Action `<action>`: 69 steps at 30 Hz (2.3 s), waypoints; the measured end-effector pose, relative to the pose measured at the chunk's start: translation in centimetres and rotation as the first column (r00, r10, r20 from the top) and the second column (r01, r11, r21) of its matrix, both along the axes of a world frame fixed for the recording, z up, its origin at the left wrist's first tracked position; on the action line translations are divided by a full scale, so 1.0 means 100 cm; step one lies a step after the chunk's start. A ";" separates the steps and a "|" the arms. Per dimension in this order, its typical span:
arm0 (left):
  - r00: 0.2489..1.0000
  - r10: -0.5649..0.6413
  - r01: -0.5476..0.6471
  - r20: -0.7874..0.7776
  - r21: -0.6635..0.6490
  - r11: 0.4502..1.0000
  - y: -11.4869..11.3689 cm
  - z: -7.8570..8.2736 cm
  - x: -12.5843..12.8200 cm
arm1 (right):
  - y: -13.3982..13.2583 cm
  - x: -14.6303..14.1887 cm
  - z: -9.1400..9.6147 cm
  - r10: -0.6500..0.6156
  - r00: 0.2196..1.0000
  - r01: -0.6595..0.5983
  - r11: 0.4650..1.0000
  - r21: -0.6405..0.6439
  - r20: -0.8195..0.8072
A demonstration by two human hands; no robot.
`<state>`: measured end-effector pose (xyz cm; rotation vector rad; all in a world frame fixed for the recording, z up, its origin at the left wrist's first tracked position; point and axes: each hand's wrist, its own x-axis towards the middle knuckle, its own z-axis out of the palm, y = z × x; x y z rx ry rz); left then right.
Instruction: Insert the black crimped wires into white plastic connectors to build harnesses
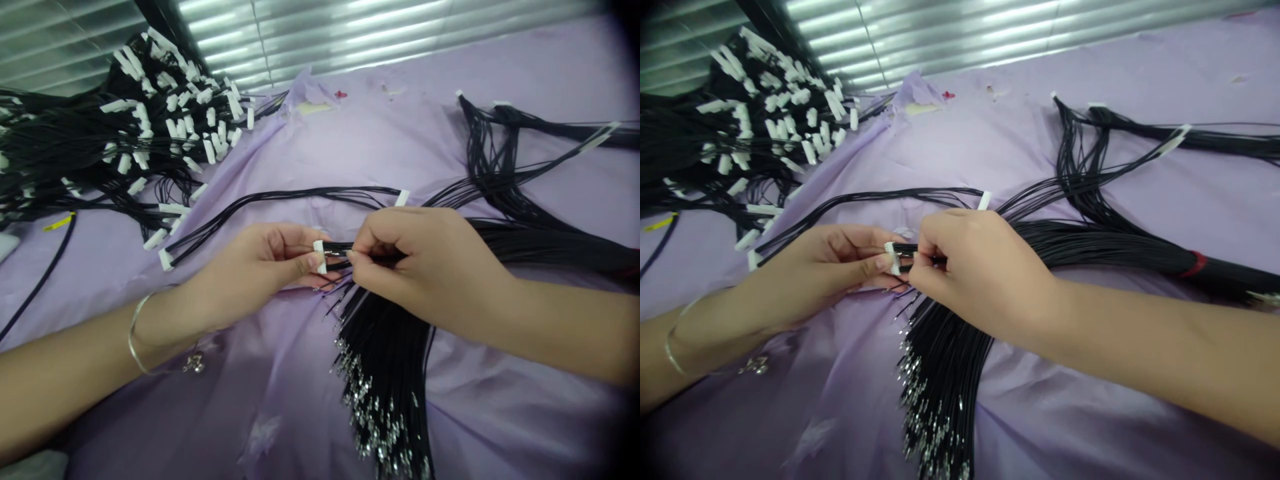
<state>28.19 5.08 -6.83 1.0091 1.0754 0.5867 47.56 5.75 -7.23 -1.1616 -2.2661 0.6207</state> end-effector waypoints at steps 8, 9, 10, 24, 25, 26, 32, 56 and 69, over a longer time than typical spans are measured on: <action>1.000 0.027 -0.027 0.003 0.001 1.000 -0.002 0.001 0.004 | 0.000 0.000 -0.002 0.023 1.000 -0.023 0.999 0.039 0.021; 1.000 0.026 -0.026 0.015 0.003 1.000 -0.002 0.001 0.004 | 0.000 0.000 -0.002 0.024 0.999 -0.025 0.999 0.041 0.026; 0.999 0.021 -0.021 0.028 0.007 1.000 -0.003 0.001 0.004 | -0.001 0.001 -0.003 0.028 0.999 -0.030 0.998 0.046 0.029; 0.998 0.002 -0.004 0.066 0.022 1.000 -0.004 0.000 0.004 | 0.001 0.002 -0.009 0.093 0.996 -0.092 0.992 0.087 -0.016; 0.997 -0.004 0.002 0.071 0.029 1.000 -0.003 0.000 0.003 | 0.002 0.002 -0.009 0.097 0.995 -0.096 0.992 0.085 -0.015; 0.998 -0.006 0.004 0.068 0.032 0.999 -0.003 -0.001 0.002 | 0.002 0.002 -0.009 0.097 0.995 -0.096 0.992 0.085 -0.013; 0.999 -0.001 -0.001 0.034 0.044 0.999 -0.002 -0.002 0.000 | 0.001 -0.001 -0.008 0.086 0.996 -0.085 0.993 0.084 -0.009; 1.000 -0.015 0.017 -0.025 0.092 0.996 -0.004 -0.001 0.001 | 0.002 0.002 -0.005 0.120 0.990 -0.129 0.985 0.119 0.075; 0.994 -0.016 0.034 -0.112 0.162 0.986 -0.007 0.000 0.002 | -0.003 -0.001 -0.007 0.118 0.981 -0.139 0.981 0.132 0.156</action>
